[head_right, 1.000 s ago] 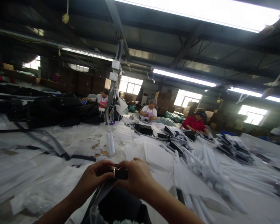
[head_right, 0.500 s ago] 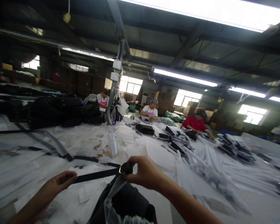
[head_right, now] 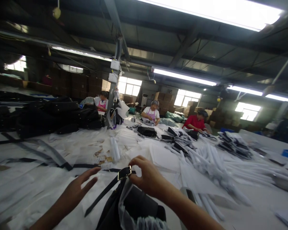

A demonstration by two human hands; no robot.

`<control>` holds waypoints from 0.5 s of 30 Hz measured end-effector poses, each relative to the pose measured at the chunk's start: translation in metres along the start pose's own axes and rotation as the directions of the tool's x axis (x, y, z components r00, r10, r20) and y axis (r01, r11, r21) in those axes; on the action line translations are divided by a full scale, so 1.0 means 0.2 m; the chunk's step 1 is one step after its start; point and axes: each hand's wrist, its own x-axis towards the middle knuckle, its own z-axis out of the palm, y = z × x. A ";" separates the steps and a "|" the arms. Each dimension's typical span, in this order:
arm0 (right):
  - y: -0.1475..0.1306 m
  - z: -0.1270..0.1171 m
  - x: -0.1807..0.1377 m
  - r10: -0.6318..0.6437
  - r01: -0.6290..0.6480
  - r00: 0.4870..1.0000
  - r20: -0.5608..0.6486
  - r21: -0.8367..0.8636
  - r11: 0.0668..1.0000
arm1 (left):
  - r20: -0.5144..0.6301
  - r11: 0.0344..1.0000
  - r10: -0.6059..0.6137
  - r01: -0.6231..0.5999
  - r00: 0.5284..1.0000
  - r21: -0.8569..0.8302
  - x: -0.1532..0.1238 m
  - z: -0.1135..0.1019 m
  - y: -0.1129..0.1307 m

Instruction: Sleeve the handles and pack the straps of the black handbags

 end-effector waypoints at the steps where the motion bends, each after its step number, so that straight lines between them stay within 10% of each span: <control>1: -0.02 0.00 -0.01 -0.006 0.006 1.000 -0.004 0.009 1.000 | 0.072 0.993 0.112 -0.110 0.991 -0.032 0.01 0.04 0.12; 6: -0.06 0.02 -0.18 0.123 -0.119 0.992 -0.021 0.142 0.983 | 0.412 0.960 0.269 -0.208 0.871 -0.186 0.07 0.16 0.54; 11: 0.06 0.20 -0.46 0.271 -0.237 0.934 0.232 -0.163 0.958 | 0.422 0.880 0.089 0.127 0.902 -0.458 0.14 0.19 0.49; 15: 0.11 0.21 -0.56 0.230 -0.208 0.973 0.034 -0.320 0.924 | 0.401 0.761 0.076 0.207 0.913 -0.615 0.16 0.17 0.41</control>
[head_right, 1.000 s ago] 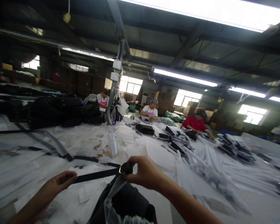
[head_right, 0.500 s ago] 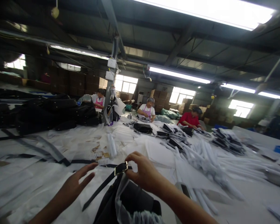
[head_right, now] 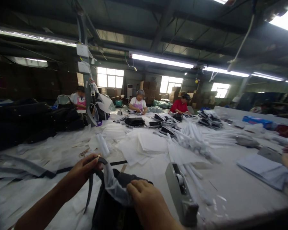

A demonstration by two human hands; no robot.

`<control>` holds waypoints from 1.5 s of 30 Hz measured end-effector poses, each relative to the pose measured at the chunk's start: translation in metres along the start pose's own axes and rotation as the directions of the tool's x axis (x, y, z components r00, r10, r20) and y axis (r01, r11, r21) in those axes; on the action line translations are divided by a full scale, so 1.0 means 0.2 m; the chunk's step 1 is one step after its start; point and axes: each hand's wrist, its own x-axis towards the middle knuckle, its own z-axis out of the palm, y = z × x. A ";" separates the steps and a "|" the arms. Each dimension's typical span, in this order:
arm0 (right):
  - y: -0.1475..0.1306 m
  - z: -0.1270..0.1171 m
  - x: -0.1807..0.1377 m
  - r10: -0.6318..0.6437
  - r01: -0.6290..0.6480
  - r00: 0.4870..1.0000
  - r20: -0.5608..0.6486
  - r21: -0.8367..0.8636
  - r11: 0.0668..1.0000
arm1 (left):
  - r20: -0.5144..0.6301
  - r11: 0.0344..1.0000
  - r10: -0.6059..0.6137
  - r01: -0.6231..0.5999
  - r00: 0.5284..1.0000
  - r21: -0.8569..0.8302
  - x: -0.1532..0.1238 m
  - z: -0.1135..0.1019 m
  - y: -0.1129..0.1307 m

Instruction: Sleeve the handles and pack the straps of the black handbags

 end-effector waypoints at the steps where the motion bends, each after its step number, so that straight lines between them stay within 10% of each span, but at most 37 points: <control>1: 0.02 -0.03 -0.01 0.028 -0.027 0.995 -0.101 0.005 1.000 | -0.007 0.999 0.003 -0.003 1.000 -0.033 -0.01 -0.01 0.00; 5: 0.19 -0.24 0.04 0.161 -0.105 0.874 -0.458 0.144 0.984 | 0.019 1.000 0.005 -0.005 1.000 0.023 -0.11 0.04 0.04; 9: 0.37 -0.33 0.24 0.228 -0.173 0.832 -0.506 0.155 0.973 | 0.172 0.986 -0.057 0.028 0.984 0.166 -0.20 0.24 0.04; 13: 0.45 -0.29 0.36 0.226 -0.196 0.847 -0.481 0.113 0.974 | 0.215 0.992 -0.046 0.020 0.975 0.125 -0.22 0.42 0.02; 19: 0.23 -0.10 0.05 0.192 -0.004 0.740 -0.645 0.282 0.959 | -0.031 0.993 0.018 -0.014 0.999 0.115 -0.23 0.48 -0.05; 24: -0.01 0.11 -0.08 0.073 0.145 0.941 -0.331 0.589 0.795 | -0.116 0.955 0.171 -0.136 0.978 0.264 -0.31 0.46 -0.09; 45: -0.07 0.27 -0.01 0.058 0.179 0.950 -0.308 0.684 0.707 | -0.190 0.871 0.273 -0.159 0.943 0.464 -0.48 0.37 -0.29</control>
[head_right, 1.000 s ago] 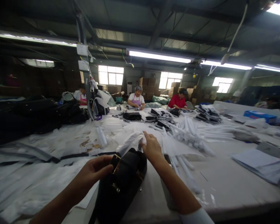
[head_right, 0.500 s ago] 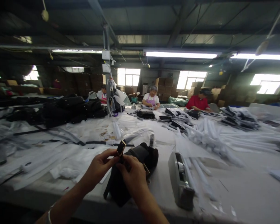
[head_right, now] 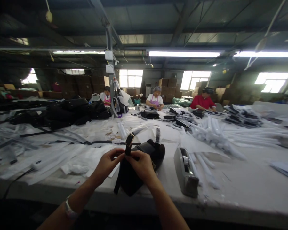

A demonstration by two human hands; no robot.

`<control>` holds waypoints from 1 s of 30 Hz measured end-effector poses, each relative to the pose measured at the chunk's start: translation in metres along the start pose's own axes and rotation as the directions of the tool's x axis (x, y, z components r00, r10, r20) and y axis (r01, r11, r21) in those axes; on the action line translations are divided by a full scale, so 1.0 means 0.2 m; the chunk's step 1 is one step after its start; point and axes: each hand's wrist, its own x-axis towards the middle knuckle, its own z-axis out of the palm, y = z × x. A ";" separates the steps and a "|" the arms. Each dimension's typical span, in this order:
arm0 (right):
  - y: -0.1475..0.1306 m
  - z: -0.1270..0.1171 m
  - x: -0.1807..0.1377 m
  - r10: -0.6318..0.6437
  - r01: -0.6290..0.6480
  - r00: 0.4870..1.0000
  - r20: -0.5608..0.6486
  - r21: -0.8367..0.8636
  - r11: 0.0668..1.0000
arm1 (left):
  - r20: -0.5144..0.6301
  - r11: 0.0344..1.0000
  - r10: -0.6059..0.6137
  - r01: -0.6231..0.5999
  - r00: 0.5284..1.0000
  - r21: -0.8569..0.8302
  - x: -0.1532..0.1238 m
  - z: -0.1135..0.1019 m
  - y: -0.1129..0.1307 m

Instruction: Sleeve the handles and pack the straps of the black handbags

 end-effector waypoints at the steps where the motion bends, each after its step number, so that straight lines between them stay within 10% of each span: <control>1: 0.00 0.00 0.00 0.012 -0.012 1.000 0.000 0.010 1.000 | 0.001 1.000 -0.010 0.010 1.000 0.000 -0.02 0.00 -0.02; 16: 0.04 -0.06 -0.01 -0.002 0.001 0.988 0.157 0.002 1.000 | 0.041 0.954 -0.223 0.227 0.974 -0.194 -0.07 0.01 -0.14; 30: 0.11 -0.06 0.01 0.083 -0.094 0.987 0.135 0.076 0.993 | -0.095 0.987 -0.161 0.159 0.982 -0.032 -0.09 0.07 -0.14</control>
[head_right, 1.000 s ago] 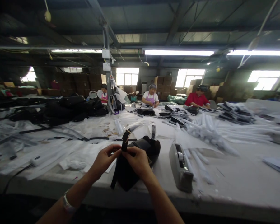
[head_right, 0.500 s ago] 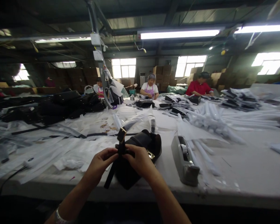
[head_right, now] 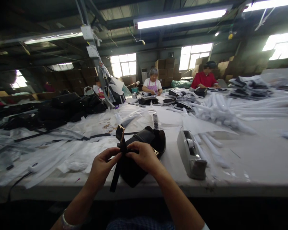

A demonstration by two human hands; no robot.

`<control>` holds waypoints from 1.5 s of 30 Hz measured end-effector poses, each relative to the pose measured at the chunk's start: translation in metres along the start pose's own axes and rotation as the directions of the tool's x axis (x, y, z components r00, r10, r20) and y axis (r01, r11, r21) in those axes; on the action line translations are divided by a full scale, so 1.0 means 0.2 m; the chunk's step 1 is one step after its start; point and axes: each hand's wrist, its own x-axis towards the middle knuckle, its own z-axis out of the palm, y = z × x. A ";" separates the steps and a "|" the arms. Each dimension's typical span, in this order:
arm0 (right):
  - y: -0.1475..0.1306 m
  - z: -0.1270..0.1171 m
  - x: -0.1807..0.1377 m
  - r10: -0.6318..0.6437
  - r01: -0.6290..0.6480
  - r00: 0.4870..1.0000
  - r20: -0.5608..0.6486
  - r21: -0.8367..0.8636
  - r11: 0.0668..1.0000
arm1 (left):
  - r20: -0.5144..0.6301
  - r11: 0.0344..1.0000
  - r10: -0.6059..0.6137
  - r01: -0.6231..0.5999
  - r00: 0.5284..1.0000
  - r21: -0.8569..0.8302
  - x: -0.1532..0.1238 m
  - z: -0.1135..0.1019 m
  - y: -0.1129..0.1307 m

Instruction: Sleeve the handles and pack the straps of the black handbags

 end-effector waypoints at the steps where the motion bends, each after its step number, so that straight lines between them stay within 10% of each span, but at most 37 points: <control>1: 0.00 0.00 0.00 -0.012 0.012 1.000 0.001 -0.016 1.000 | -0.014 1.000 0.006 -0.005 1.000 0.012 0.00 0.00 0.00; 30: 0.02 -0.03 0.02 -0.034 0.041 0.997 0.072 -0.093 0.995 | 0.051 0.998 0.054 -0.052 0.997 -0.048 0.04 0.00 -0.01; 45: 0.03 -0.02 0.00 0.004 0.000 0.998 0.059 -0.059 0.998 | 0.162 0.950 0.259 -0.282 0.952 0.138 0.03 -0.03 0.02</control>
